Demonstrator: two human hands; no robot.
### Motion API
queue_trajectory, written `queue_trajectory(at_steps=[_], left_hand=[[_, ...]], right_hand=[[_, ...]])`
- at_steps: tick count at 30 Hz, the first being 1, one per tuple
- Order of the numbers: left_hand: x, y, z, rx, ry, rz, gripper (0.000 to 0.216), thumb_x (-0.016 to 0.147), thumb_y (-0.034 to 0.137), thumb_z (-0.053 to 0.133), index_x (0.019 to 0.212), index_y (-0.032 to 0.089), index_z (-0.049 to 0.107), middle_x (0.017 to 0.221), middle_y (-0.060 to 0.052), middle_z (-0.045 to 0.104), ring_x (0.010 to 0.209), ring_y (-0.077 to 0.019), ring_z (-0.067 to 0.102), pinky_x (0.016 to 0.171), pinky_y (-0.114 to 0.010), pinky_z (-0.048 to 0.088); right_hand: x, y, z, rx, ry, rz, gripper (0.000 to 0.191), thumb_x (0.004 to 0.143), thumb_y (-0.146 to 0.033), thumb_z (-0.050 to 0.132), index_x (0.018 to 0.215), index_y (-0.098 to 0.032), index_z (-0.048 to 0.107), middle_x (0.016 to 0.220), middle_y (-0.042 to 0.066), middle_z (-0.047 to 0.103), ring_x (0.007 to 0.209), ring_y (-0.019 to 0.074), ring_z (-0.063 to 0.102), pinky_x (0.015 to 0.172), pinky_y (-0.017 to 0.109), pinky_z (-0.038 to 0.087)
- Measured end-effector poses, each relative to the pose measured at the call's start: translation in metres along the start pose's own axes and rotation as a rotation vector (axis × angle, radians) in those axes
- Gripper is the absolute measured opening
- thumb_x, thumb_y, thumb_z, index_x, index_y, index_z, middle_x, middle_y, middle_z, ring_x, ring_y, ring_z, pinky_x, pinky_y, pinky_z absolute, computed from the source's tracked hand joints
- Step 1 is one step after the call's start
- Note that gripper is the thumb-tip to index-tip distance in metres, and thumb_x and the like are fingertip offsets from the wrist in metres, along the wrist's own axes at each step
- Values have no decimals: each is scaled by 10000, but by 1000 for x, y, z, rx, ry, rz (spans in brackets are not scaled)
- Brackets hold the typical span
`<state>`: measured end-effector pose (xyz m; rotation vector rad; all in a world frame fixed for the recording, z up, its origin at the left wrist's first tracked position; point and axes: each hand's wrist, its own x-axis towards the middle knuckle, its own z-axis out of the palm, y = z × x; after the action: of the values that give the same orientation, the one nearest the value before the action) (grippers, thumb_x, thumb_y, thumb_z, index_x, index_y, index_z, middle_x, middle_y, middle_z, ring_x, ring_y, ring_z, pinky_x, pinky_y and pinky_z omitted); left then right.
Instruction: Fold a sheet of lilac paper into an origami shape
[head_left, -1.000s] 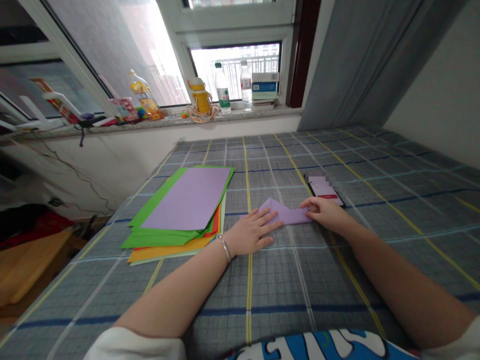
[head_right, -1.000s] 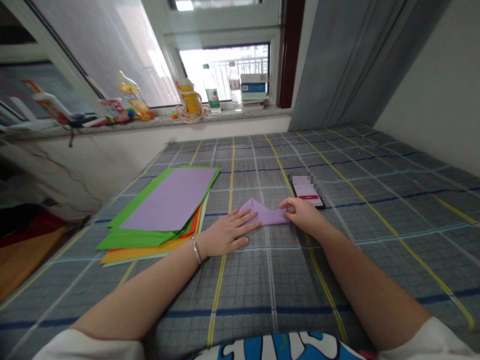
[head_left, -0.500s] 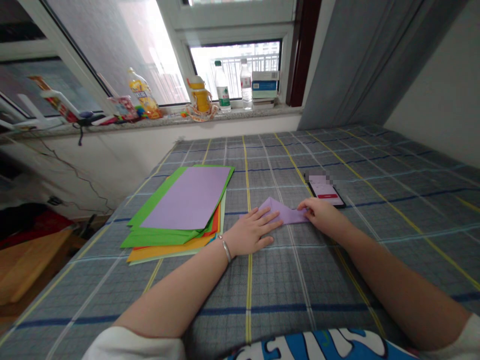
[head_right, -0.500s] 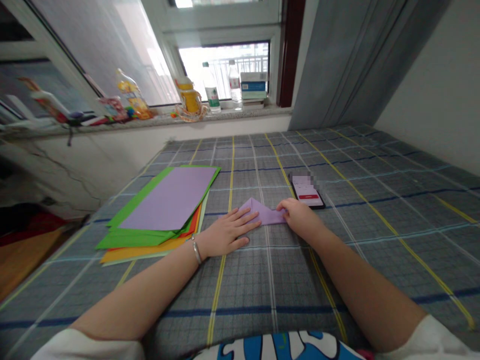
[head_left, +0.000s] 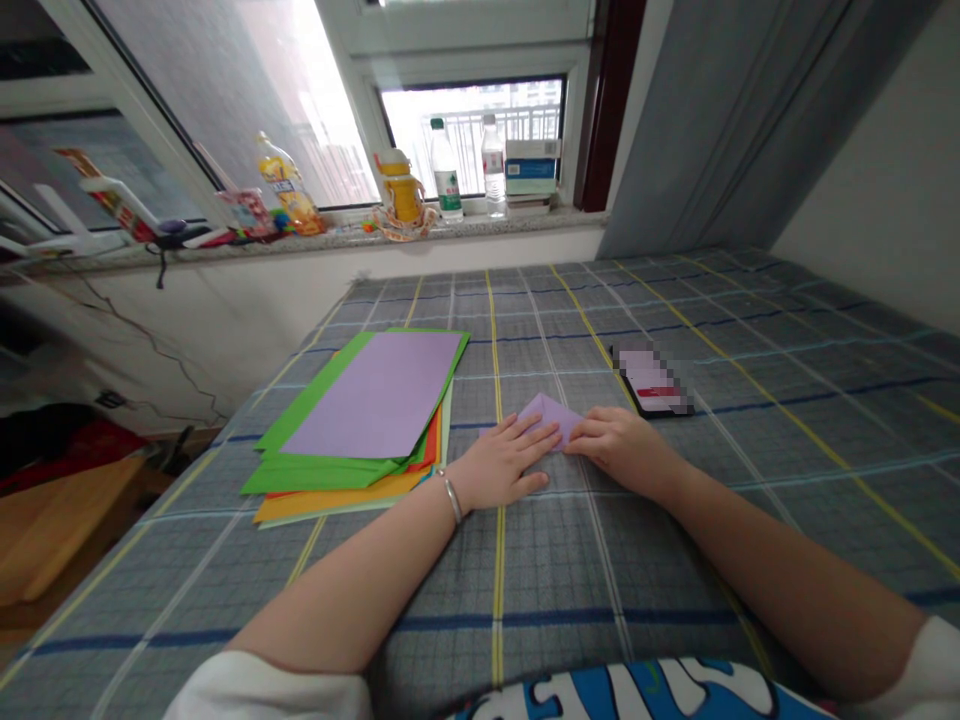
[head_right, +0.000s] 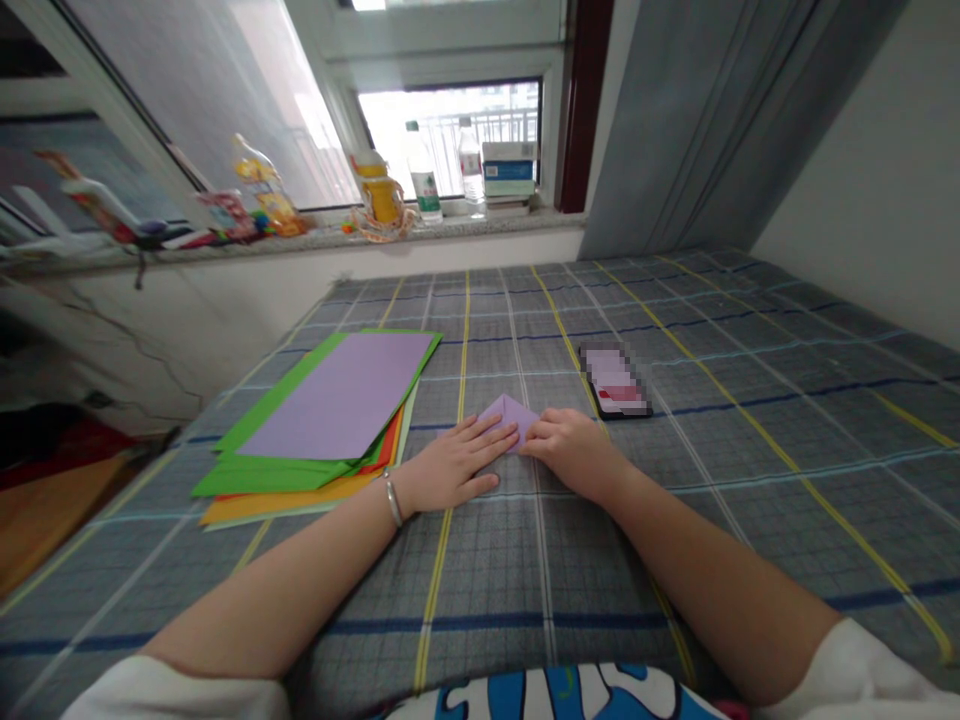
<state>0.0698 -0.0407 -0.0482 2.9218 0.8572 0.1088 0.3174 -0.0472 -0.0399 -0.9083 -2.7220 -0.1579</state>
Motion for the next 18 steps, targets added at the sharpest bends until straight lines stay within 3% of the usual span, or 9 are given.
queue_trajectory(at_steps=[3, 9, 18], left_hand=[[-1, 0, -1, -13, 5, 1, 589, 964, 458, 389, 1488, 213, 283, 1563, -51, 276, 1463, -261, 178, 1176, -479, 177], [-2, 1, -3, -8, 27, 28, 465, 948, 426, 442, 1368, 226, 462, 1558, -67, 289, 1463, -264, 182, 1176, -489, 186], [-2, 1, -6, 9, 4, 33, 437, 962, 378, 419, 1378, 250, 463, 1558, -52, 293, 1453, -282, 206, 1161, -514, 213]], right_hand=[[0, 1, -4, -29, -63, 2, 209, 933, -207, 517, 1006, -226, 712, 1002, 52, 709, 924, 181, 572, 854, 325, 427], [0, -7, -10, -55, -152, 74, 229, 925, -215, 524, 1045, -269, 713, 1069, 49, 698, 953, 184, 578, 825, 311, 414], [3, -17, -22, -138, -220, 212, 218, 898, -182, 539, 953, -258, 736, 1027, 49, 705, 918, 211, 594, 731, 323, 402]])
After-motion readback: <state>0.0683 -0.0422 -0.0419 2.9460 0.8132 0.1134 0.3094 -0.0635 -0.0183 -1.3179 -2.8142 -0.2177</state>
